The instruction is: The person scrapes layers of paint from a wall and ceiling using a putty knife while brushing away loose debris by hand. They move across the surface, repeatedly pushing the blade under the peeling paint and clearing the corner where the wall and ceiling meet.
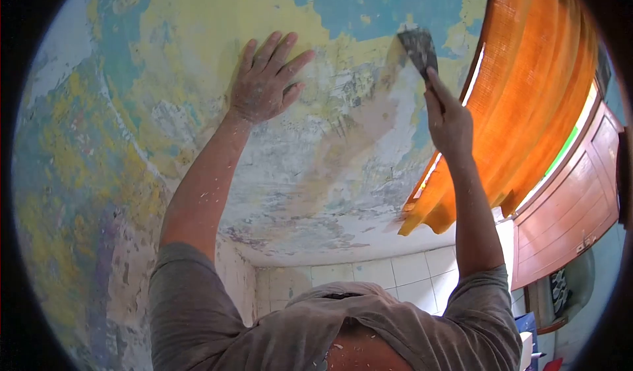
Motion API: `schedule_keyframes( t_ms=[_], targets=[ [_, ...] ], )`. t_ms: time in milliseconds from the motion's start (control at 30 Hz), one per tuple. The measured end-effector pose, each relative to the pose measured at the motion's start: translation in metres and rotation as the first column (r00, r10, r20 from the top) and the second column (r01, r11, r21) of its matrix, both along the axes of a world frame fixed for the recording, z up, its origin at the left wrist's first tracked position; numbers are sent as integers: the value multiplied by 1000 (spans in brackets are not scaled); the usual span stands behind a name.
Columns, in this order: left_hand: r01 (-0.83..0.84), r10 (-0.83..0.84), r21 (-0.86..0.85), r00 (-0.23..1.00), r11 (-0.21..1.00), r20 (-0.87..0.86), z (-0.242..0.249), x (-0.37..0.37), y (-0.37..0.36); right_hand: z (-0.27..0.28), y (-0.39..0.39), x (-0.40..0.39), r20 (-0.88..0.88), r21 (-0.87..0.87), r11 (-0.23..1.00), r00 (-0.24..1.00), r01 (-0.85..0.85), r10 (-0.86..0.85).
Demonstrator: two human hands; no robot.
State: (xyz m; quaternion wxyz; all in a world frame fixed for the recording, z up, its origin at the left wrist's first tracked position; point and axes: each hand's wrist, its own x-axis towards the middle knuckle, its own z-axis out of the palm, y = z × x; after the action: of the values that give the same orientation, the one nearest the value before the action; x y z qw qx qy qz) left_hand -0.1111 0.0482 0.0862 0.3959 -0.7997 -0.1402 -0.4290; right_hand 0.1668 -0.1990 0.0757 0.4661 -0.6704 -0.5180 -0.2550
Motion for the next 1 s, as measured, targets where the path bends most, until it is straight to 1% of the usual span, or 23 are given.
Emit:
schedule_keyframes(
  t_ms=[33,100,133,167,233,267,333,367,400,433,467,500,533,567,600,667,700,767,800,867,900,967,1000],
  targets=[
    [-7,7,-2,1000,1000,8,-3,-3,1,0,0,-4,4,-5,1000,1000,-22,22],
    [-44,45,-50,999,998,12,-18,-16,4,-7,1,-12,33,-77,996,999,34,-32],
    [-61,63,-89,998,994,17,-25,-31,10,-37,4,-5,109,-73,997,994,24,-16],
    [-134,138,-89,990,987,36,-33,-51,15,-77,6,4,190,-65,998,982,4,8],
    [-117,122,-172,992,978,14,-45,-91,22,-123,9,1,156,-98,986,977,-131,145],
    [-177,185,-174,982,969,29,-41,-108,22,-110,29,-11,171,-101,976,963,-192,207],
    [-82,83,-112,997,990,4,-23,-128,25,-72,45,-34,261,31,974,943,-224,209],
    [-165,167,-114,986,980,7,-7,-134,23,-44,55,-49,270,-26,983,945,-182,182],
    [-181,184,-118,983,976,10,7,-146,27,-15,66,-66,282,-81,988,948,-131,149],
    [-217,235,-135,963,967,131,22,-157,33,6,72,-84,284,-84,986,945,-143,161],
    [-251,284,-156,926,955,248,31,-168,35,22,78,-104,314,-136,986,940,-94,133],
    [-262,296,-160,923,952,246,37,-185,29,27,83,-120,344,-187,981,933,-42,106],
    [-441,478,-191,845,877,241,43,-211,21,25,85,-130,342,-189,980,932,-56,119],
    [-603,641,-218,731,768,235,51,-238,13,24,89,-141,427,-242,970,895,-21,127],
    [-616,652,-215,719,758,240,58,-262,1,24,95,-152,510,-287,958,849,16,139],
    [-876,878,-56,476,479,52,68,-307,-32,37,112,-180,553,-289,957,819,12,156],
    [-883,884,-47,465,467,49,76,-324,-46,49,125,-195,610,-278,960,771,-11,186],
    [-984,980,3,175,176,-92,93,-353,-73,73,150,-232,667,-292,955,706,-49,240],
    [-986,982,14,163,165,-93,103,-368,-89,84,162,-254,669,-314,947,692,-65,270],
    [-944,933,-87,327,317,-150,124,-394,-121,95,192,-291,665,-315,938,670,-147,329],
    [-949,938,-74,315,307,-147,128,-405,-135,99,203,-311,660,-307,938,675,-161,331],
    [-940,947,120,311,318,-75,131,-421,-165,107,226,-348,523,-351,889,726,-294,447],
    [-946,954,126,293,299,-68,135,-424,-180,107,248,-362,525,-343,886,719,-312,456]
  ],
)
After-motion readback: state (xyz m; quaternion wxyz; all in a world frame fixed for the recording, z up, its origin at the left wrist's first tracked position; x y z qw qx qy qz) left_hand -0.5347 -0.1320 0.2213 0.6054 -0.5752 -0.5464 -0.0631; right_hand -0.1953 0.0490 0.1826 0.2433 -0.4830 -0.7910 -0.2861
